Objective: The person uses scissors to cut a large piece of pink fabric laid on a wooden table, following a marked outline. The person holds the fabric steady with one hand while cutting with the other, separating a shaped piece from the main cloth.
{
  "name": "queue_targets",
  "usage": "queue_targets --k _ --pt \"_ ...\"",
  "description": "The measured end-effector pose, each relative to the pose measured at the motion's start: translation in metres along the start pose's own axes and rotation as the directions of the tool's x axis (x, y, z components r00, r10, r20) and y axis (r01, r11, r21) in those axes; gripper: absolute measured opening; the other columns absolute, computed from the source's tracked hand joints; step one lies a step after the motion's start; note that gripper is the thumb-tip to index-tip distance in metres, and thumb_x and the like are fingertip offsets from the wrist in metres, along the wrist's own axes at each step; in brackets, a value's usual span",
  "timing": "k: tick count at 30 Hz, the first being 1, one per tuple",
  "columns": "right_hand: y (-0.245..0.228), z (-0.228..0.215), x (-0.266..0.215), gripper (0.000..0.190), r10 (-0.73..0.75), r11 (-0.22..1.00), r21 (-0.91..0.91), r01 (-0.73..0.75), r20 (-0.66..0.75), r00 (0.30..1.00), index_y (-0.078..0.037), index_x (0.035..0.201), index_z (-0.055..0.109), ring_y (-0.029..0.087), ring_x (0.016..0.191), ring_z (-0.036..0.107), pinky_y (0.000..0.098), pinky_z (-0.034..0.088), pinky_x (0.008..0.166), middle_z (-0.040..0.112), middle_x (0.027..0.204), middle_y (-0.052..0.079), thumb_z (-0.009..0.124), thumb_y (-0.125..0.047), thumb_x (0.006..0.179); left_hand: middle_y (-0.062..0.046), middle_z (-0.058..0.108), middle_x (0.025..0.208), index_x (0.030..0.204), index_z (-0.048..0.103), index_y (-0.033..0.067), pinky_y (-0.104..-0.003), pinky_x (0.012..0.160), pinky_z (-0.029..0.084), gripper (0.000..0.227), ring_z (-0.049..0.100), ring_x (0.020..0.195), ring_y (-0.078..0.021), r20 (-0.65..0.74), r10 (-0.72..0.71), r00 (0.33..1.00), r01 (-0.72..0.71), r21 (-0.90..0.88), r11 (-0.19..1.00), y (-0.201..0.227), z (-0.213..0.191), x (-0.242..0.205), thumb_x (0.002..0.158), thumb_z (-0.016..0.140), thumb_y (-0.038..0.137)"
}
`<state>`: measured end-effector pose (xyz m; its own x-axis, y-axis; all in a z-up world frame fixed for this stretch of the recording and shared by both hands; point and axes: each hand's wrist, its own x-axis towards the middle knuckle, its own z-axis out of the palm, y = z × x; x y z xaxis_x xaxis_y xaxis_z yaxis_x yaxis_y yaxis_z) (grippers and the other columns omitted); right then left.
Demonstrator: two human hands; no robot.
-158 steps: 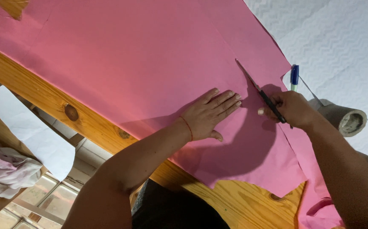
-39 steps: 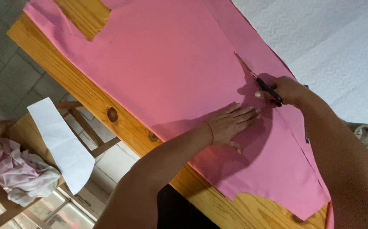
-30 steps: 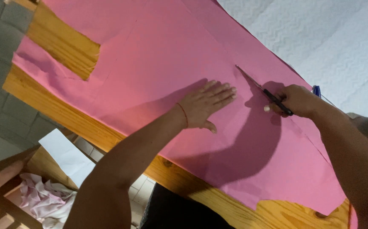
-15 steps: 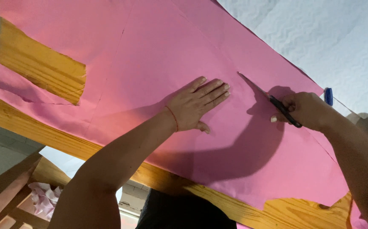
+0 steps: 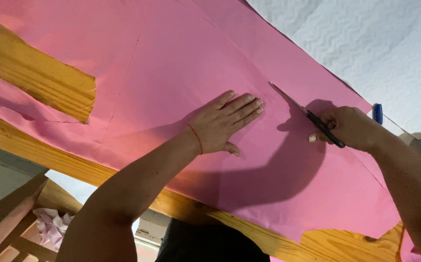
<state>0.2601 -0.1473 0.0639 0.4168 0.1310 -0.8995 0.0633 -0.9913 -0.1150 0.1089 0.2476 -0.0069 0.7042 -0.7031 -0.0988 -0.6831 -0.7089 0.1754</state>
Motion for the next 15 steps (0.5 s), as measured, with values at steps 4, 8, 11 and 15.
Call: queue_targets --k 4,8,11,15 --pt "0.001 0.003 0.002 0.079 0.012 0.999 0.034 -0.012 -0.014 1.0 -0.008 0.075 0.048 0.029 0.075 0.05 0.0462 0.037 0.07 0.052 0.069 0.01 0.105 -0.061 0.082 -0.006 0.01 0.206 0.198 0.008 0.0155 -0.06 0.153 0.005 0.151 0.008 0.189 -0.0307 -0.008 0.008 1.0 -0.007 0.016 1.0 -0.001 0.002 0.0 0.091 0.052 0.114" --pt "-0.004 0.003 0.0 0.055 0.017 1.0 -0.019 -0.018 -0.018 1.0 -0.009 0.077 0.077 0.028 0.076 0.069 0.0417 0.048 0.077 0.078 0.072 0.01 0.098 -0.059 0.087 -0.005 0.013 0.206 0.198 0.011 0.0164 -0.06 0.153 0.003 0.154 0.009 0.189 -0.0301 -0.03 0.004 1.0 -0.003 0.024 1.0 0.0 0.003 0.0 0.089 0.056 0.115" --pt "-0.012 -0.001 -0.005 0.043 0.038 0.999 0.005 -0.038 -0.024 0.999 -0.009 0.078 0.084 0.025 0.076 0.069 0.0389 0.049 0.076 0.084 0.073 0.008 0.099 -0.049 0.087 -0.005 0.011 0.206 0.197 0.008 0.0167 -0.059 0.153 0.004 0.153 0.008 0.189 -0.03 -0.002 -0.003 1.0 0.003 0.035 0.999 0.0 0.001 0.001 0.09 0.056 0.114" --pt "-0.018 -0.005 -0.002 0.054 0.06 0.996 -0.061 -0.06 -0.003 0.998 -0.01 0.098 0.082 0.031 0.08 0.073 0.0453 0.05 0.076 0.081 0.077 0.012 0.101 -0.06 0.089 -0.006 0.006 0.206 0.198 0.006 0.0152 -0.06 0.153 0.0 0.152 0.003 0.189 -0.031 -0.001 0.01 1.0 -0.01 0.008 1.0 -0.001 0.0 -0.001 0.093 0.053 0.114"
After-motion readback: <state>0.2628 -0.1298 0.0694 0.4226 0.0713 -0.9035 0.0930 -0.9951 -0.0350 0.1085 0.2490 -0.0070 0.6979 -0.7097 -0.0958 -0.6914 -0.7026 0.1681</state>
